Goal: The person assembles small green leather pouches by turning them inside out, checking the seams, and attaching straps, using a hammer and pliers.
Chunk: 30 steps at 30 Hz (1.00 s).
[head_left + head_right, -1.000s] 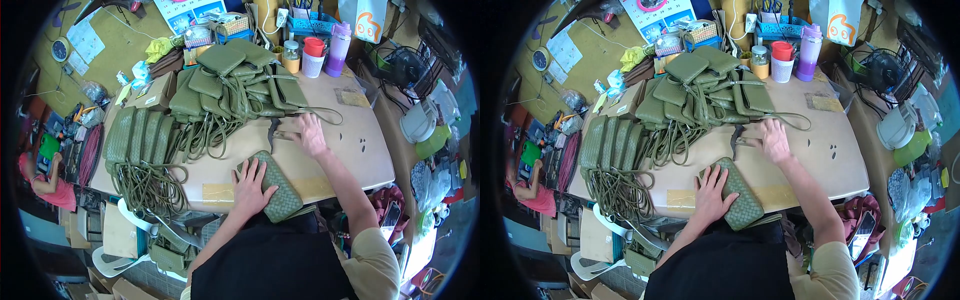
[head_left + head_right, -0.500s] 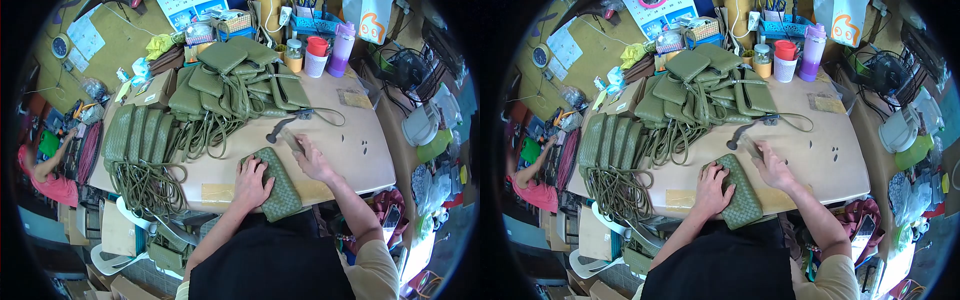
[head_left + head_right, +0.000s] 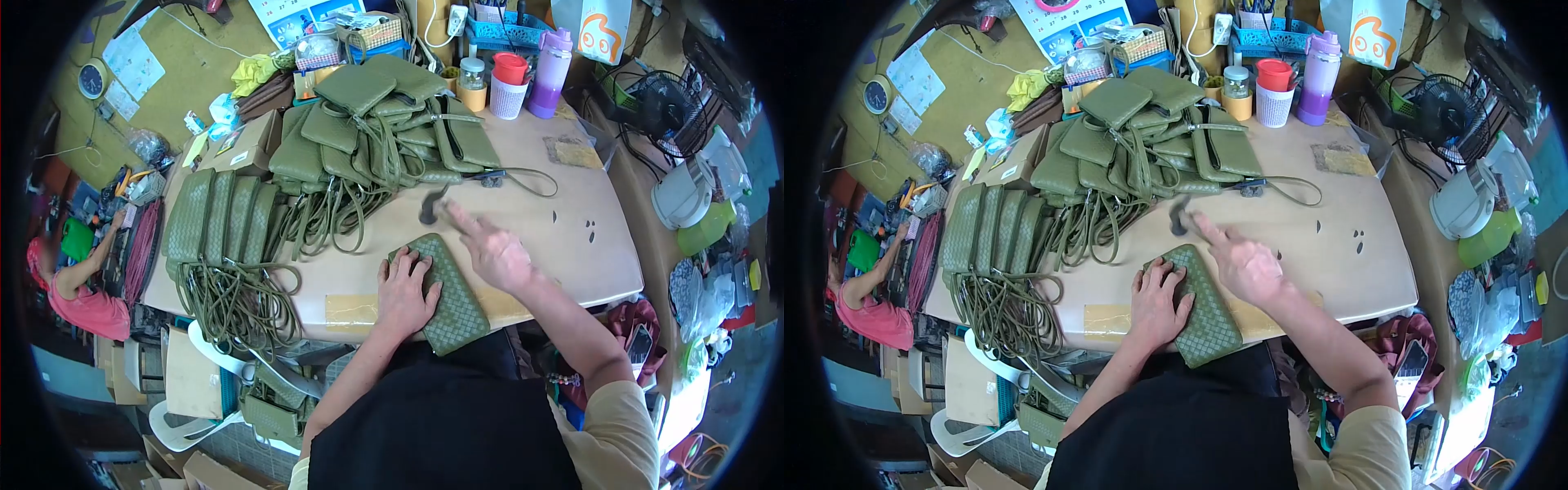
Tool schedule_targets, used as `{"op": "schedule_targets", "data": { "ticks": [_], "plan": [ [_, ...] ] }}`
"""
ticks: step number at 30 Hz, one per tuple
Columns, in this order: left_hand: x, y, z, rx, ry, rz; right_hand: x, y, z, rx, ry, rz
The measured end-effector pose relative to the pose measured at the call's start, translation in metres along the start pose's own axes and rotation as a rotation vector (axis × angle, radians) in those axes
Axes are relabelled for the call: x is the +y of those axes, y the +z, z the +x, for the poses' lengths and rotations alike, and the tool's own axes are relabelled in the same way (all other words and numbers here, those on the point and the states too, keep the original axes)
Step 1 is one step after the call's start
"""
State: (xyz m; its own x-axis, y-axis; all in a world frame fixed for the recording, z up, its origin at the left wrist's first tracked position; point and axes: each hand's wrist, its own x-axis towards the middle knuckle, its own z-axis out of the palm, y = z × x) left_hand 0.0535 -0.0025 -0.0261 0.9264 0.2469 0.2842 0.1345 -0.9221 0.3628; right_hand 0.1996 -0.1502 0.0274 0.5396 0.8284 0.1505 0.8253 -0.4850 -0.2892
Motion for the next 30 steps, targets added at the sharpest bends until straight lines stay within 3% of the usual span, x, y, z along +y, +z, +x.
{"op": "schedule_targets", "data": {
  "ticks": [5, 7, 9, 11, 14, 18, 20, 21, 24, 26, 28, 30],
  "plan": [
    [0.001, -0.002, 0.002, 0.003, 0.005, -0.015, -0.013, -0.03, 0.001, -0.202, 0.096, -0.087],
    [-0.003, -0.003, 0.002, 0.11, 0.03, -0.006, -0.013, -0.031, 0.002, 0.092, 0.069, 0.056],
    [-0.006, -0.002, 0.003, 0.222, 0.039, -0.009, -0.004, 0.006, -0.013, 0.084, 0.08, 0.084],
    [-0.019, -0.007, 0.017, 0.159, -0.218, -0.12, 0.004, 0.009, -0.015, 0.084, 0.084, 0.114],
    [-0.059, 0.019, 0.04, 0.104, -0.248, -0.395, 0.005, -0.017, -0.003, -0.042, 0.141, 0.179],
    [-0.066, 0.021, 0.061, 0.282, -0.251, -0.302, 0.004, -0.018, 0.011, 0.057, 0.135, 0.192],
    [-0.03, -0.007, 0.056, 0.424, -0.04, -0.082, -0.001, -0.02, 0.017, 0.055, 0.131, 0.173],
    [-0.023, -0.013, 0.047, 0.24, 0.041, -0.03, -0.007, -0.027, 0.019, 0.041, 0.11, 0.172],
    [-0.012, 0.003, 0.018, 0.086, 0.113, -0.121, -0.018, -0.009, 0.023, 0.094, 0.099, 0.18],
    [-0.012, 0.008, 0.011, 0.085, 0.095, -0.122, -0.021, 0.002, 0.016, 0.154, 0.113, 0.193],
    [-0.012, 0.007, 0.013, 0.099, 0.091, -0.122, -0.02, -0.001, 0.012, -0.107, 0.059, -0.022],
    [-0.008, 0.008, 0.013, 0.086, 0.053, -0.096, -0.015, -0.029, 0.018, -0.121, 0.013, -0.043]
  ]
}}
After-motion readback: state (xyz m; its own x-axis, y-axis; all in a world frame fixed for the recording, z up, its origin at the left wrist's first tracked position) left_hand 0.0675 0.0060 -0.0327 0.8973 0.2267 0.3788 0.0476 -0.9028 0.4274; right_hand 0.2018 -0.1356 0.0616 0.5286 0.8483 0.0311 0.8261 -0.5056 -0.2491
